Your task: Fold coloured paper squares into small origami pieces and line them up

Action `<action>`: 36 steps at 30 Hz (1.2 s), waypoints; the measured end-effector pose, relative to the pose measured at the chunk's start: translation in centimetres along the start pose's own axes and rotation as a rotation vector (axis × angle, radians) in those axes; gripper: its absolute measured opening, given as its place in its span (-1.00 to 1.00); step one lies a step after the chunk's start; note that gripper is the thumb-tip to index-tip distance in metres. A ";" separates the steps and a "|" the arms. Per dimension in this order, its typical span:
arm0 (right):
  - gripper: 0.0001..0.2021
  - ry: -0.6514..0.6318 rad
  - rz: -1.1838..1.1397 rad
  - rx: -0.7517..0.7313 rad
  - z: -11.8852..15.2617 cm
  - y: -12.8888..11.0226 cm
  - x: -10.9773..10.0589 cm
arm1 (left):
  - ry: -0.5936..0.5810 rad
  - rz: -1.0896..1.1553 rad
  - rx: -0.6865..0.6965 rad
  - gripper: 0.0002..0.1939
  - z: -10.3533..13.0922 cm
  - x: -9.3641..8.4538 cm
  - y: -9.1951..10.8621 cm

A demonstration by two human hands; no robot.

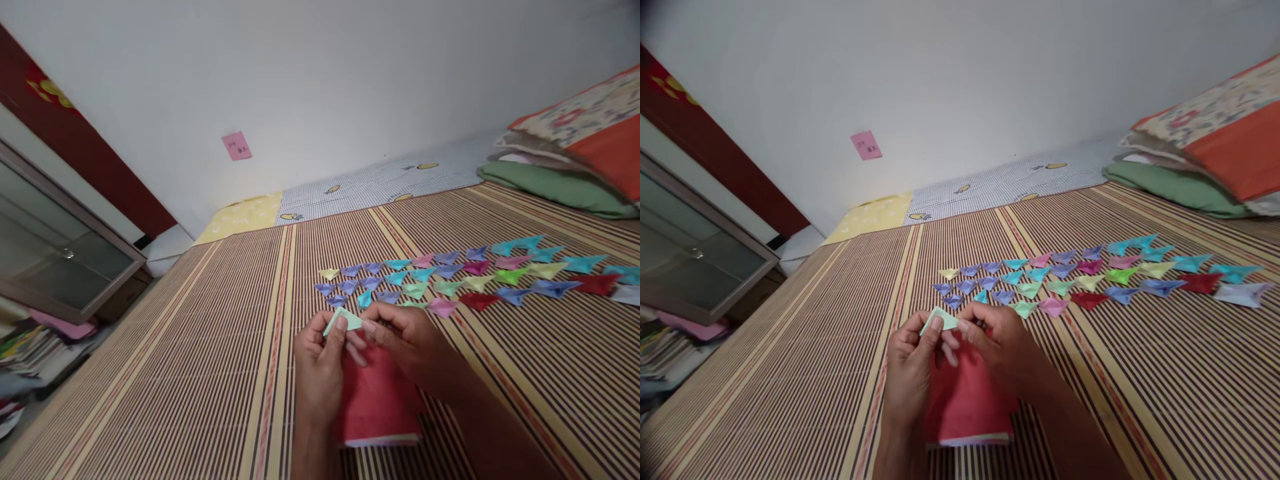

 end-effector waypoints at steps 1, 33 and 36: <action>-0.74 -0.009 -0.010 0.004 0.0 0.1 -0.1 | -0.004 -0.002 -0.003 -0.74 0.0 0.0 0.0; -0.80 0.230 -0.103 0.050 0.0 0.7 -0.1 | 0.018 -0.188 0.025 -0.67 0.3 -0.2 0.1; -0.78 0.138 -0.160 0.048 0.1 0.9 -0.2 | -0.003 -0.223 0.015 -0.67 0.2 -0.4 0.0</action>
Point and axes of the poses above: each hand's wrist, its own z-axis away from the middle knuckle, its own x-axis out of the palm, y = z × x, the point moved 3 cm from there along -z, towards the middle knuckle, and after that the axes turned 14 degrees about -x, right-handed, at the moved point
